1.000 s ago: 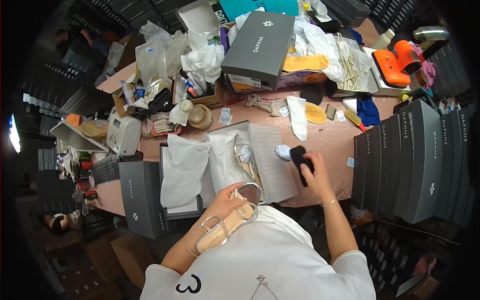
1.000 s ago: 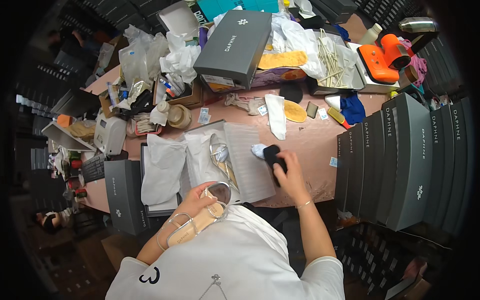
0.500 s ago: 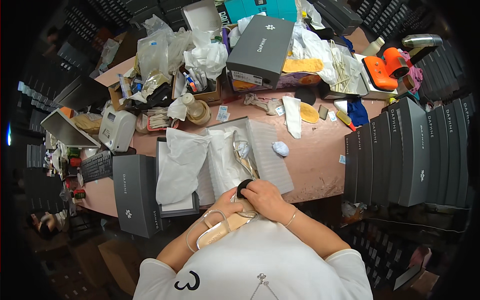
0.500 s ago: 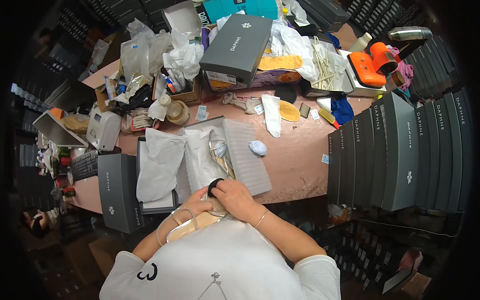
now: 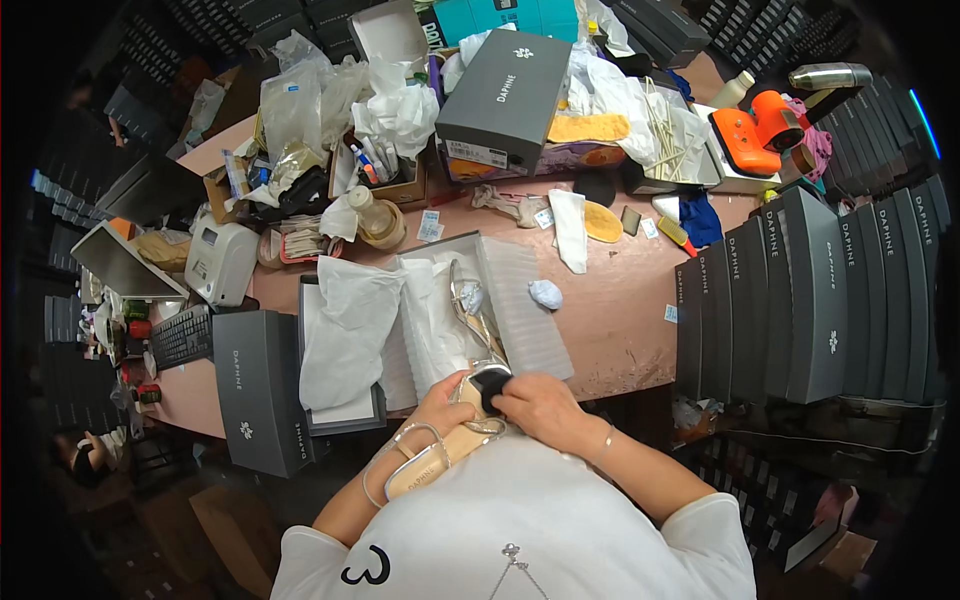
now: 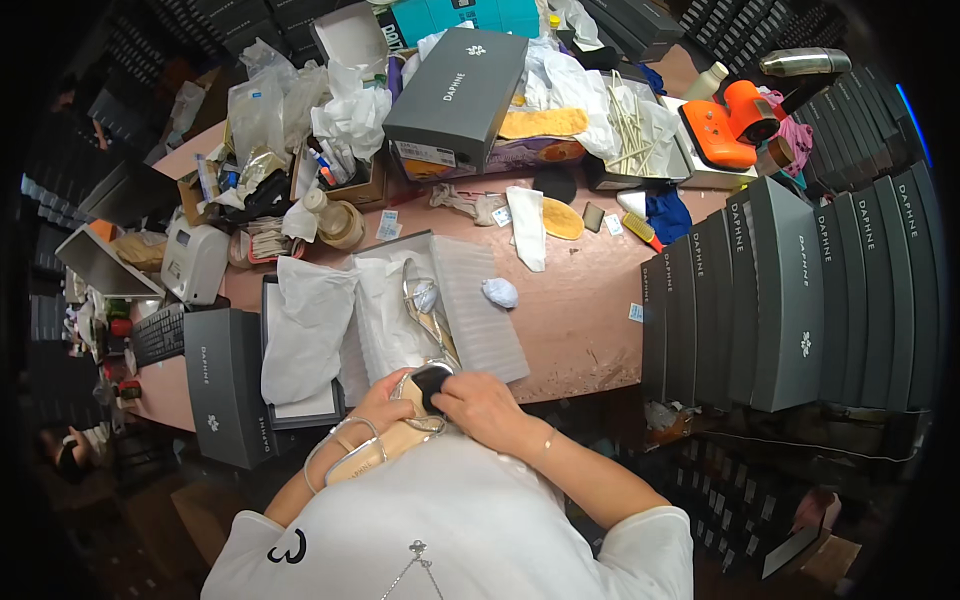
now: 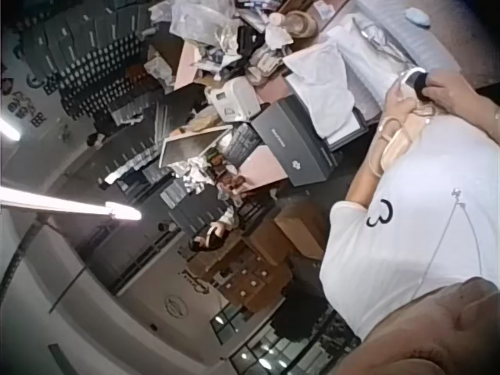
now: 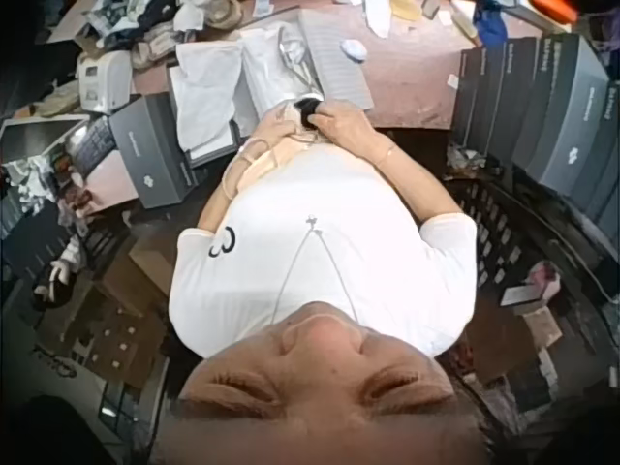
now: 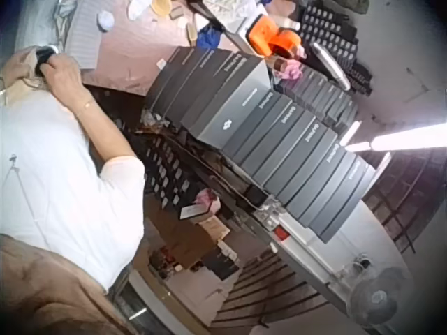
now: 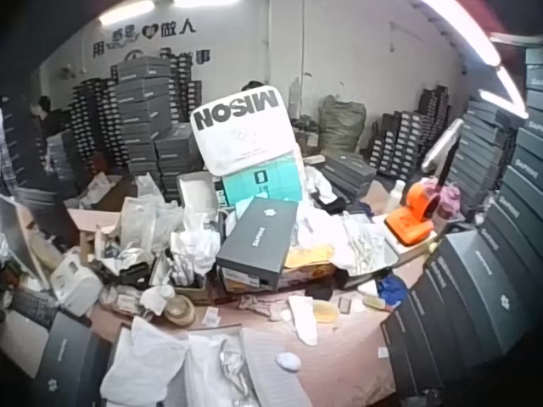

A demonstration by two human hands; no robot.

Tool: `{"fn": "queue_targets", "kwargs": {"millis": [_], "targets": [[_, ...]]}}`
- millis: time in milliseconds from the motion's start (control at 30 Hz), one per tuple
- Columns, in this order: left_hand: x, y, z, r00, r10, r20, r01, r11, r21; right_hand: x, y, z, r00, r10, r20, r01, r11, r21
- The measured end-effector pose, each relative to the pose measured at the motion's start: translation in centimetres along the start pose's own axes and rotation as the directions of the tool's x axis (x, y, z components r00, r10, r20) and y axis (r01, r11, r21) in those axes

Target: Packing high-heeled shoes into boxes using protective tissue paper and silica gel packets.

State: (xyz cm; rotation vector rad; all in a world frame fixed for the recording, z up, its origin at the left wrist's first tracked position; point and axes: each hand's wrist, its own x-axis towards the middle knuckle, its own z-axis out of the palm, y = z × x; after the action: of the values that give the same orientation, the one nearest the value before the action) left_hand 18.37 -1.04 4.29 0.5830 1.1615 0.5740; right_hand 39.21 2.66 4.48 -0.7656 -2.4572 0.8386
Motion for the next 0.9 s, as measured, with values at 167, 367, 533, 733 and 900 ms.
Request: {"fn": "queue_targets", "kwargs": {"millis": [167, 367, 533, 733, 900], "targets": [[0.5, -0.7, 0.4, 0.999, 0.041, -0.018, -0.038, 0.993, 0.115, 1.6, 0.0, 0.1, 0.983, 0.078, -0.168, -0.076, 0.997, 0.021], [0.6, 1.5, 2.8, 0.998, -0.046, 0.041, 0.043, 0.997, 0.070, -0.1, 2.7, -1.2, 0.958, 0.193, -0.211, -0.183, 0.981, 0.065], [2.1, 1.2, 2.9, 1.000, 0.007, -0.030, -0.012, 0.985, -0.173, -1.0, 12.5, -3.2, 0.748, 0.457, -0.482, -0.445, 0.883, 0.147], [2.0, 0.1, 2.7, 0.958, 0.227, -0.176, -0.277, 0.895, -0.350, -2.4, 18.6, -2.1, 0.852, 0.378, -0.362, -0.486, 0.828, -0.279], [-0.2, 1.6, 2.5, 0.937, 0.327, -0.120, -0.286, 0.919, 0.270, 1.0, 19.6, 1.3, 0.942, 0.315, -0.116, -0.334, 0.917, -0.218]]}}
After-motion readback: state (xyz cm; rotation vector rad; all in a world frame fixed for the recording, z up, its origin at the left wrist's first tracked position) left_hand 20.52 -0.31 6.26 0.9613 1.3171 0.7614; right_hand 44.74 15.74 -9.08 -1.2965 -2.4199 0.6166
